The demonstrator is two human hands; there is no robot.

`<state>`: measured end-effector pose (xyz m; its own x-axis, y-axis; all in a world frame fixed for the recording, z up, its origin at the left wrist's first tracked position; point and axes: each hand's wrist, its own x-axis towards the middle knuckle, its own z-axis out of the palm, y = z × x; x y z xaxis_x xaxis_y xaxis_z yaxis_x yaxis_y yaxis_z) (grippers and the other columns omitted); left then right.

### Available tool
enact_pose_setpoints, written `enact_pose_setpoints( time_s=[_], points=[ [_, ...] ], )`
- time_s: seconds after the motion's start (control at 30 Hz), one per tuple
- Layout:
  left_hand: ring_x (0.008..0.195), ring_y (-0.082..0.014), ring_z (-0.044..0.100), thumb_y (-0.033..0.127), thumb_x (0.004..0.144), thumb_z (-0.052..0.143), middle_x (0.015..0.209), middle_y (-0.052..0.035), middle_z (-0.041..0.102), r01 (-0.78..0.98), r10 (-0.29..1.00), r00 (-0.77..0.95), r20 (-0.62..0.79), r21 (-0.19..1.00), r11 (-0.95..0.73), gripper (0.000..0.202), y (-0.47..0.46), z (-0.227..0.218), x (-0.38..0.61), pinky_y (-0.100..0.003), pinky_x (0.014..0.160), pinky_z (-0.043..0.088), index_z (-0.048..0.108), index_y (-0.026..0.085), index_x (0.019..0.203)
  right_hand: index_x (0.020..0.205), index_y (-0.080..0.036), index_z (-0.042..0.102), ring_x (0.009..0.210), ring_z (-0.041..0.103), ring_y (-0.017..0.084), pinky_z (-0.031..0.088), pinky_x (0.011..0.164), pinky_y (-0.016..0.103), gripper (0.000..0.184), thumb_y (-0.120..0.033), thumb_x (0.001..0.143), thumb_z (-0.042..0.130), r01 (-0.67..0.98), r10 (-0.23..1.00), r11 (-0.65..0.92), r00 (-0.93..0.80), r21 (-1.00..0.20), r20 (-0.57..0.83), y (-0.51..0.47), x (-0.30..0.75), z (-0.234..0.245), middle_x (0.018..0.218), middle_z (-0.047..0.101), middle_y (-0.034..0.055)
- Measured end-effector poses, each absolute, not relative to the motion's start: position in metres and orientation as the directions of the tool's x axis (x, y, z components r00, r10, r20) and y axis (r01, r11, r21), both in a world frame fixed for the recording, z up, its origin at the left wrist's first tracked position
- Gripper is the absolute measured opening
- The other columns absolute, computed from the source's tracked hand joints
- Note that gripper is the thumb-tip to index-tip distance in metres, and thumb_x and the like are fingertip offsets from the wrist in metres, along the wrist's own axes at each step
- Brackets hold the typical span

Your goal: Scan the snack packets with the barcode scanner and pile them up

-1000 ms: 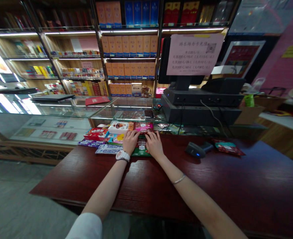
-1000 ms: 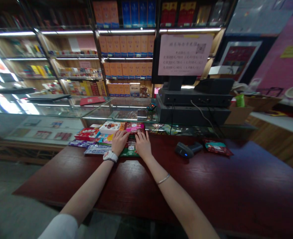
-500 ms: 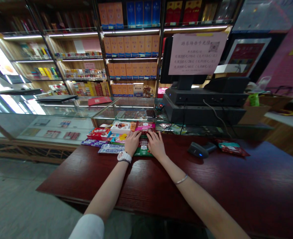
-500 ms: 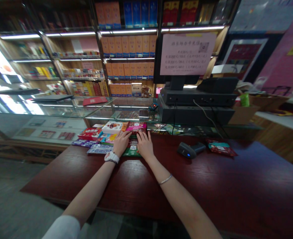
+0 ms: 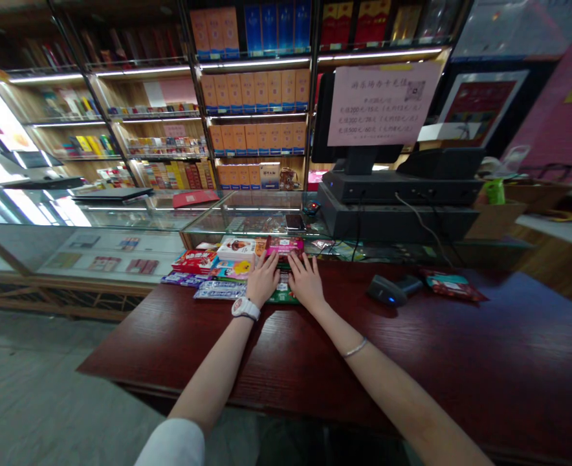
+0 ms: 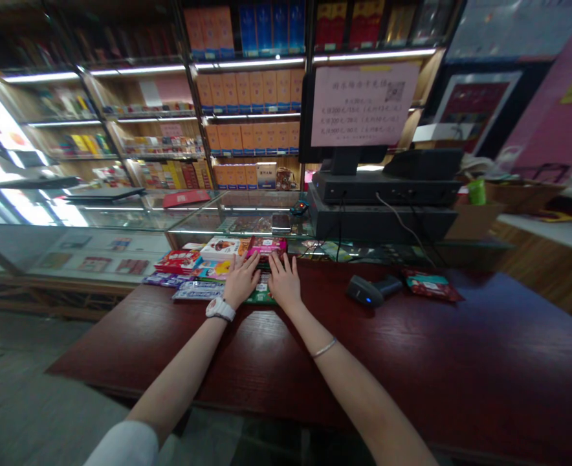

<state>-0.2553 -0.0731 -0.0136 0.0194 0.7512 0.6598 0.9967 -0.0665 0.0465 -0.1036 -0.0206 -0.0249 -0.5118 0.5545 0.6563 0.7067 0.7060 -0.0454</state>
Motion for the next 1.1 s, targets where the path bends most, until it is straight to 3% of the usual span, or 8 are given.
enact_pose_setpoints(
  time_s=[0.67, 0.93, 1.1],
  points=[
    [0.143, -0.0263, 0.038, 0.035, 0.100, 0.037, 0.152, -0.0060, 0.044, 0.995, 0.768, 0.038, 0.640, 0.049, -0.090, 0.047, -0.114, -0.004, -0.237, -0.053, 0.120, 0.025, 0.045, 0.023, 0.145, 0.148, -0.016, 0.041, 0.143, 0.034, 0.031, 0.018, 0.119, 0.055, 0.054, -0.031, 0.096, 0.044, 0.713, 0.541, 0.699, -0.488, -0.044, 0.684, -0.048, -0.080, -0.010, 0.154, 0.041, 0.0094],
    [0.131, -0.0226, 0.050, 0.033, 0.101, 0.038, 0.140, -0.0038, 0.059, 0.983, 0.764, 0.113, 0.636, 0.039, -0.178, 0.036, -0.161, -0.008, -0.240, -0.049, 0.121, 0.025, 0.060, 0.024, 0.128, 0.133, -0.015, 0.056, 0.130, 0.048, 0.028, 0.019, 0.120, 0.053, 0.042, -0.029, 0.095, 0.045, 0.621, 0.506, 0.783, -0.596, -0.042, 0.623, -0.078, -0.049, -0.015, 0.138, 0.058, 0.0112],
    [0.114, -0.0195, 0.060, 0.031, 0.100, 0.039, 0.118, -0.0038, 0.070, 0.971, 0.766, 0.167, 0.621, 0.030, -0.236, 0.031, -0.172, -0.011, -0.230, -0.045, 0.117, 0.032, 0.068, 0.023, 0.107, 0.122, -0.019, 0.063, 0.120, 0.055, 0.025, 0.020, 0.120, 0.054, 0.034, -0.021, 0.091, 0.048, 0.558, 0.501, 0.825, -0.648, -0.090, 0.573, -0.092, -0.048, -0.015, 0.125, 0.065, 0.0103]
  ],
)
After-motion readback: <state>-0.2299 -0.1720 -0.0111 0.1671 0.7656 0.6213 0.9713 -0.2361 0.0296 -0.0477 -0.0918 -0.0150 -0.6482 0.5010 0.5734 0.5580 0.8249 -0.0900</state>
